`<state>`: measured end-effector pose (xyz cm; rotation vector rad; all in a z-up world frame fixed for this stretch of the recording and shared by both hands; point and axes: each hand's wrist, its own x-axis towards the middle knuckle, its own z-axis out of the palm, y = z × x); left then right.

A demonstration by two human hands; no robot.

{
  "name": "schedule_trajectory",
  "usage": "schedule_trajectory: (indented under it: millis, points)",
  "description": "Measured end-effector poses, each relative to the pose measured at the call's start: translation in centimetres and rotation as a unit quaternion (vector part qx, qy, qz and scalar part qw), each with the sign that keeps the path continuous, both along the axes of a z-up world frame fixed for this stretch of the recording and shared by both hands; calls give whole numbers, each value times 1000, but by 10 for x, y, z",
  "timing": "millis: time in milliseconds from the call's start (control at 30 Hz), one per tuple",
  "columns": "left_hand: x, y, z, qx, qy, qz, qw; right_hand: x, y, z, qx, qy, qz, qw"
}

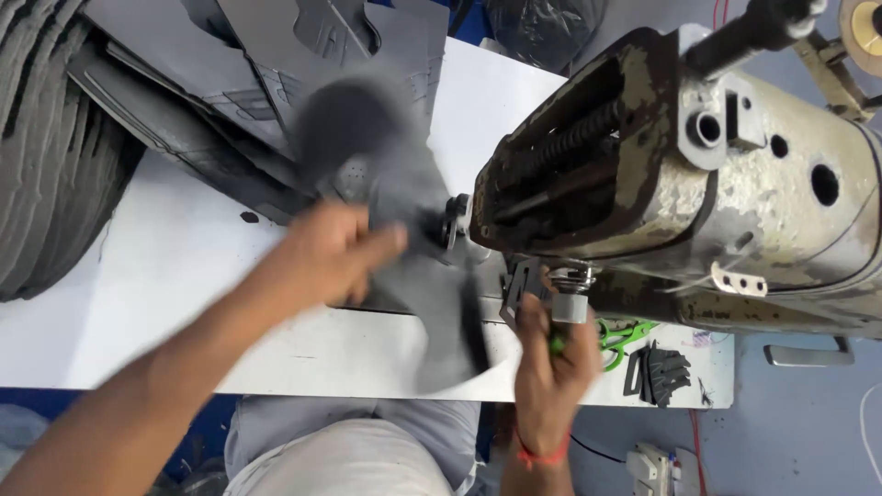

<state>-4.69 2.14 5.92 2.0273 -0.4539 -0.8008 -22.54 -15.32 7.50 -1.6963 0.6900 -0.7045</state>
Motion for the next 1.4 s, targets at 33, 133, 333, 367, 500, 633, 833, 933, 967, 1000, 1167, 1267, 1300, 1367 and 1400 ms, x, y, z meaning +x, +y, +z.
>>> schedule_trajectory:
  millis: [33, 133, 333, 367, 500, 633, 833, 933, 967, 1000, 1167, 1267, 1300, 1367, 1400]
  points:
    - [-24, 4, -6, 24, 77, -26, 996, -15, -5, -7, -8, -3, -20, 1000]
    - [-83, 23, -11, -60, 220, -177, 957, -39, -10, -17, -34, 11, -11, 999]
    - [-58, 32, 44, -198, -213, -246, 925, -19, 24, -12, 36, 124, 137, 982]
    - [-36, 26, 48, -147, -355, -137, 913, -14, 30, -15, 65, 125, 167, 976]
    - [10, 17, 30, -23, -257, -125, 958, -1, 34, -6, 103, 99, 155, 978]
    - [-15, 13, 8, -97, -119, -114, 982, 9, 22, -7, 86, 109, 91, 986]
    - [-21, 9, 53, 3, 84, -80, 993, 10, 16, -13, 72, 102, 86, 989]
    - [-26, 14, 19, -68, 85, -68, 992, 10, 19, -15, 62, 105, 82, 989]
    - [-29, 16, -4, -200, 45, -45, 978, 9, 19, -15, 52, 106, 78, 990]
    - [-29, 16, -8, -200, 44, -44, 978, 10, 19, -15, 52, 106, 79, 990]
    - [-31, 12, -17, -255, 49, -27, 965, 10, 16, -17, 28, 95, 80, 992]
    - [-26, 7, -13, -264, 47, -23, 963, 12, 13, -21, 15, 81, 79, 993]
    - [-24, 6, -14, -267, 47, -24, 962, 13, 12, -23, 12, 81, 78, 994]
    - [-20, 2, -14, -263, 11, -23, 964, 17, 9, -27, 5, 76, 68, 995]
    - [-17, 0, -9, -265, 11, -25, 964, 20, 8, -26, 4, 75, 66, 995]
